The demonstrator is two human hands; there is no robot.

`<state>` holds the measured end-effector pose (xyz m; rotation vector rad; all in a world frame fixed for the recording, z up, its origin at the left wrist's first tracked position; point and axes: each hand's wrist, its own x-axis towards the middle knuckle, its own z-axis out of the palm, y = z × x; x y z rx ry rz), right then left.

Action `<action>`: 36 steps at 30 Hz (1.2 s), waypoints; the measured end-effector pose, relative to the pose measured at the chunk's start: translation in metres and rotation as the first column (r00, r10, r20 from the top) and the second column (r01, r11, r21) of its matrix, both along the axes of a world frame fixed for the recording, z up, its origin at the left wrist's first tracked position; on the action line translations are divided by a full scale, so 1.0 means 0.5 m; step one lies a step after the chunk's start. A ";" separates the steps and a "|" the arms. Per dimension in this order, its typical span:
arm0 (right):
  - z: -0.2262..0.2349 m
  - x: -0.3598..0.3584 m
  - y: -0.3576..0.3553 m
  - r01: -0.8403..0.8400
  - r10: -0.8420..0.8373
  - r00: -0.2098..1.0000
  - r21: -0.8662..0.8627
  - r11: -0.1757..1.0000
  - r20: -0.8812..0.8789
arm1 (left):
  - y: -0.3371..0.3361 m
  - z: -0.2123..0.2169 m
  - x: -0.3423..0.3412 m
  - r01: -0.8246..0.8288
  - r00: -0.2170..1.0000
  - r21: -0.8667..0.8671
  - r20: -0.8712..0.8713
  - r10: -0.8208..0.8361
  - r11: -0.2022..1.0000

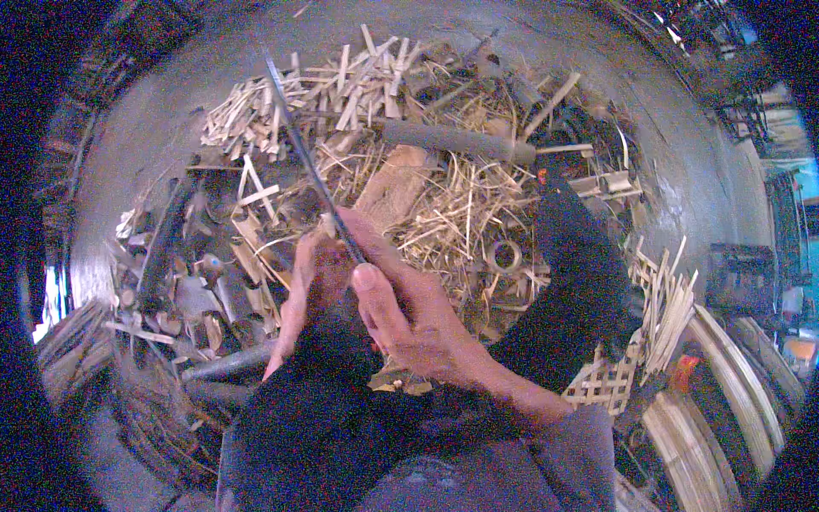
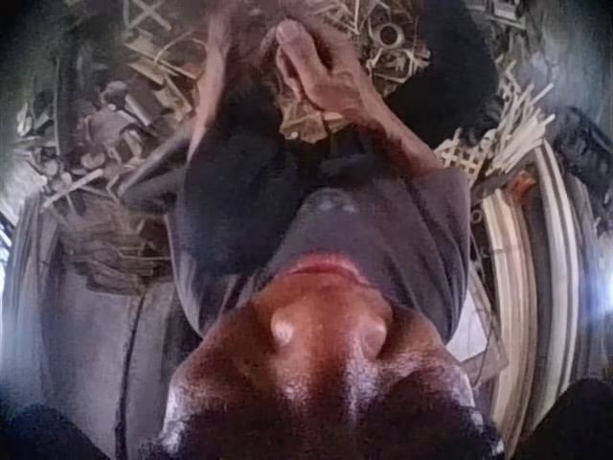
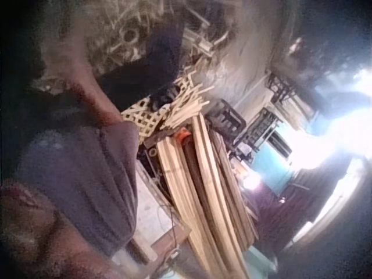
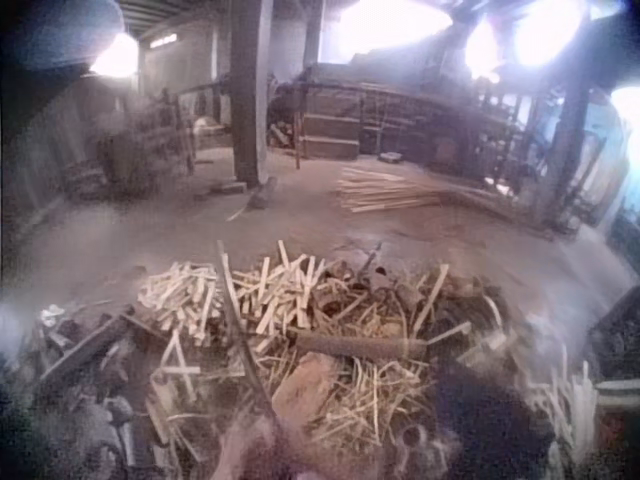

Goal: The person sits on the floor and uses a knife to split thin bamboo strips into smaller pieces. The person repeatedly picks up bamboo strips, splits them with the knife, and places the resulting pieces into a pile.

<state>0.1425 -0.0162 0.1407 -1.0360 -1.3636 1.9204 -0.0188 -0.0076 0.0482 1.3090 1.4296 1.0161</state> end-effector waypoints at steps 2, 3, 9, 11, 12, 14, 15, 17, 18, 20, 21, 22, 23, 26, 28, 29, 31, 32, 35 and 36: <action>-0.001 0.001 0.000 -0.014 0.014 1.000 -0.022 1.000 0.006 | -0.001 0.022 -0.003 0.042 0.999 0.000 -0.025 -0.042 0.999; -0.001 0.004 0.000 -0.018 0.018 1.000 -0.035 0.999 0.009 | 0.000 0.043 -0.008 0.077 0.996 0.065 -0.049 -0.074 0.995; 0.037 0.014 0.019 -0.080 0.088 0.996 -0.226 0.971 0.024 | 0.007 0.017 -0.028 0.102 0.962 0.280 -0.271 -0.023 0.955; 0.046 0.006 0.014 -0.035 0.034 0.999 -0.303 0.952 -0.009 | 0.007 0.009 -0.025 0.059 0.975 0.323 -0.223 0.015 0.945; 0.045 0.006 0.013 -0.026 0.024 1.000 -0.301 0.953 -0.009 | 0.009 0.010 -0.019 0.039 0.980 0.346 -0.198 0.032 0.937; 0.041 0.007 0.010 -0.005 0.003 1.000 -0.298 0.954 -0.007 | 0.016 0.011 -0.017 0.041 0.979 0.408 -0.200 0.046 0.912; 0.040 0.006 0.011 -0.016 0.015 1.000 -0.259 0.966 -0.006 | 0.018 0.011 -0.018 0.051 0.977 0.400 -0.209 0.037 0.915; 0.030 0.005 0.009 -0.034 0.038 0.999 -0.203 0.979 0.013 | 0.013 0.016 -0.023 0.071 0.968 0.316 -0.251 0.011 0.946; 0.023 0.004 0.008 -0.049 0.054 0.998 -0.174 0.983 0.024 | 0.010 0.012 -0.024 0.065 0.969 0.295 -0.245 0.010 0.953; 0.015 0.001 0.002 -0.033 0.042 0.996 -0.108 0.994 0.083 | 0.005 0.004 -0.024 0.052 0.973 0.255 -0.229 0.008 0.966; 0.012 -0.001 0.000 -0.026 0.034 0.993 -0.073 0.997 0.113 | 0.005 0.004 -0.023 0.052 0.974 0.285 -0.224 0.014 0.957; 0.002 -0.003 -0.001 -0.020 0.023 0.990 -0.019 1.000 0.142 | 0.007 0.003 -0.021 0.051 0.975 0.315 -0.220 0.020 0.948; -0.011 -0.006 -0.001 -0.014 0.007 0.986 0.041 0.999 0.168 | 0.010 0.004 -0.020 0.053 0.976 0.350 -0.217 0.026 0.935; -0.021 -0.009 0.000 -0.008 -0.014 0.980 0.106 0.994 0.201 | 0.010 -0.022 -0.020 0.038 0.996 0.321 -0.088 -0.010 0.946; -0.011 -0.008 -0.004 -0.003 -0.022 0.976 0.116 0.993 0.219 | 0.011 -0.014 -0.019 0.060 0.992 0.339 -0.125 -0.018 0.939; -0.001 -0.004 -0.009 -0.008 -0.028 0.973 0.155 0.988 0.230 | 0.012 -0.007 -0.017 0.081 0.985 0.356 -0.170 -0.021 0.931; -0.032 -0.006 -0.008 0.016 -0.046 0.977 0.141 0.990 0.210 | 0.010 -0.024 -0.014 0.069 0.993 0.307 -0.111 -0.036 0.949; -0.040 -0.008 -0.001 0.028 -0.056 0.978 0.141 0.990 0.201 | 0.017 -0.021 -0.015 0.057 0.993 0.314 -0.120 -0.020 0.948; -0.025 -0.003 -0.005 0.002 -0.043 0.966 0.160 0.987 0.255 | 0.007 0.002 -0.007 0.007 0.973 0.351 -0.218 0.075 0.936; -0.041 -0.002 -0.010 0.016 -0.058 0.967 0.169 0.986 0.248 | 0.002 0.005 0.002 -0.110 0.977 0.207 0.202 0.068 0.972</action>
